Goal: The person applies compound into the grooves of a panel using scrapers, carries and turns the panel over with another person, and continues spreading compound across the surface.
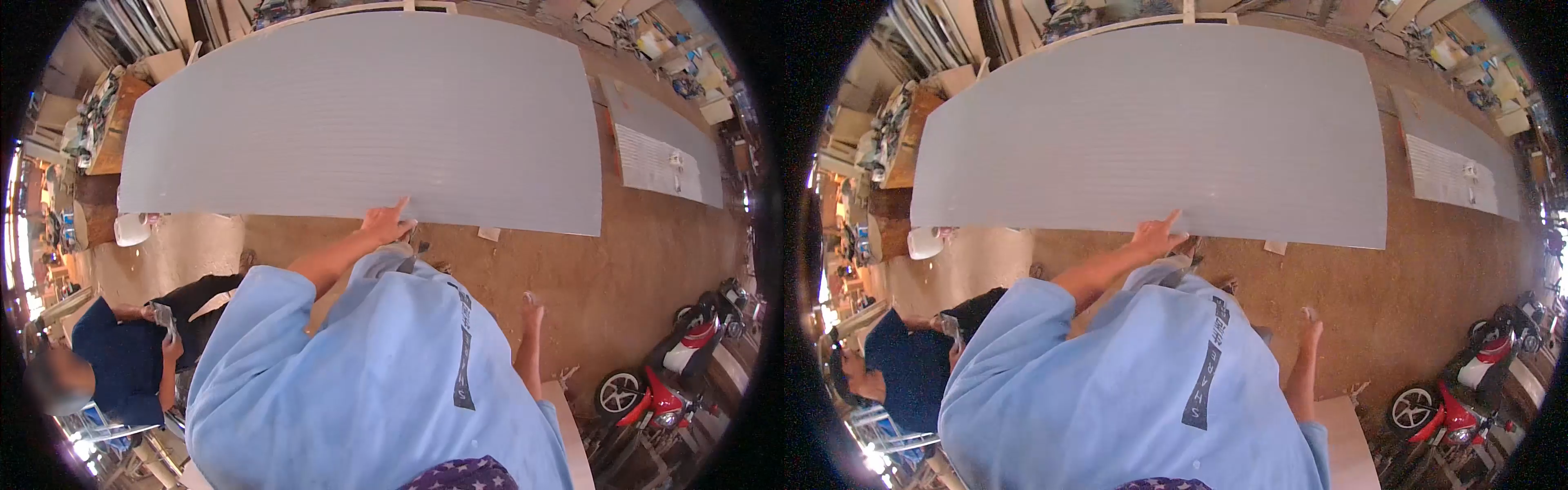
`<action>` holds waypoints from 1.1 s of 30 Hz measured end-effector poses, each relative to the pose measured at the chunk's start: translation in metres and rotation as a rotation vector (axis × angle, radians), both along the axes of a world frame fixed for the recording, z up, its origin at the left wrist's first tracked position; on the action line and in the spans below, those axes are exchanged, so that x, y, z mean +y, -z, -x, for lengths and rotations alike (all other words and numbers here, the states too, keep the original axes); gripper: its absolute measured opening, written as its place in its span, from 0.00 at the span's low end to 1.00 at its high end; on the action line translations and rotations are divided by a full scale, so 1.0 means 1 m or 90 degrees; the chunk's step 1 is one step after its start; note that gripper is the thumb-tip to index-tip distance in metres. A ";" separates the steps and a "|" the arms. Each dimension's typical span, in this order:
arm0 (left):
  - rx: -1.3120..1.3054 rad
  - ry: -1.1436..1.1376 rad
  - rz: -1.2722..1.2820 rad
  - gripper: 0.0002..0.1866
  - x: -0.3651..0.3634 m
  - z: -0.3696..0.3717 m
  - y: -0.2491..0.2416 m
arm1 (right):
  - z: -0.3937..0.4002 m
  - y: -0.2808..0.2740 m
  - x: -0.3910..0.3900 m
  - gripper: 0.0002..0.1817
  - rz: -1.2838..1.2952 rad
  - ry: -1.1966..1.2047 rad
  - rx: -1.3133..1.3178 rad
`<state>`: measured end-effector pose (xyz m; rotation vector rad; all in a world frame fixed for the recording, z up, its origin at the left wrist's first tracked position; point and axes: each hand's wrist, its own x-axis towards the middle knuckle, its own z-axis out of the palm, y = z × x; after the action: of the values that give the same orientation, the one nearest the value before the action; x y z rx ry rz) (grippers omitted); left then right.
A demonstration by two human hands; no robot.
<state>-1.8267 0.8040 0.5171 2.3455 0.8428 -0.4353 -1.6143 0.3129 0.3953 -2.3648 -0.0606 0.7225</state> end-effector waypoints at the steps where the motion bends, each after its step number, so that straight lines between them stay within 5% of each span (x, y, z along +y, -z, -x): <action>1: 0.007 0.001 -0.001 0.42 -0.002 -0.007 0.003 | 0.003 0.006 0.011 0.21 -0.018 0.001 -0.003; 5: -0.019 -0.130 -0.056 0.41 0.035 -0.010 0.023 | 0.051 -0.003 0.051 0.19 -0.002 -0.056 -0.004; 10: 0.005 -0.048 -0.077 0.40 0.083 -0.008 0.029 | 0.073 0.017 0.044 0.22 -0.168 -0.136 -0.056; 12: 0.038 0.013 -0.043 0.40 0.076 -0.020 0.025 | 0.079 0.027 0.040 0.22 -0.114 -0.111 -0.163; 13: 0.055 0.055 -0.016 0.41 0.066 -0.030 0.023 | 0.078 -0.029 0.058 0.19 -0.104 0.052 0.088; 17: 0.027 0.153 0.292 0.35 -0.003 -0.087 -0.022 | 0.105 0.009 0.015 0.16 -0.202 0.192 0.109; 20: -0.101 0.278 0.375 0.32 -0.070 -0.116 0.011 | 0.116 0.000 -0.002 0.15 -0.212 0.193 0.039; 22: -0.101 0.401 0.364 0.31 -0.095 -0.138 0.009 | 0.122 -0.002 -0.025 0.25 -0.193 0.258 0.170; 24: -0.102 0.522 0.349 0.31 -0.124 -0.161 0.019 | 0.121 0.016 -0.058 0.21 -0.185 0.205 0.156; 26: -0.038 0.540 0.451 0.33 -0.141 -0.176 0.055 | 0.116 0.029 -0.080 0.17 -0.267 0.319 0.305; 30: 0.111 0.487 0.363 0.36 -0.190 -0.216 0.049 | 0.102 0.023 -0.170 0.14 -0.231 0.299 0.239; 33: 0.191 0.595 0.193 0.37 -0.239 -0.227 0.118 | 0.093 0.011 -0.245 0.13 -0.126 0.167 0.099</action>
<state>-1.5996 0.5654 0.3991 2.2754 -0.2677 -1.2130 -1.7071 0.0680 0.3840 -2.0727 0.2312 0.7316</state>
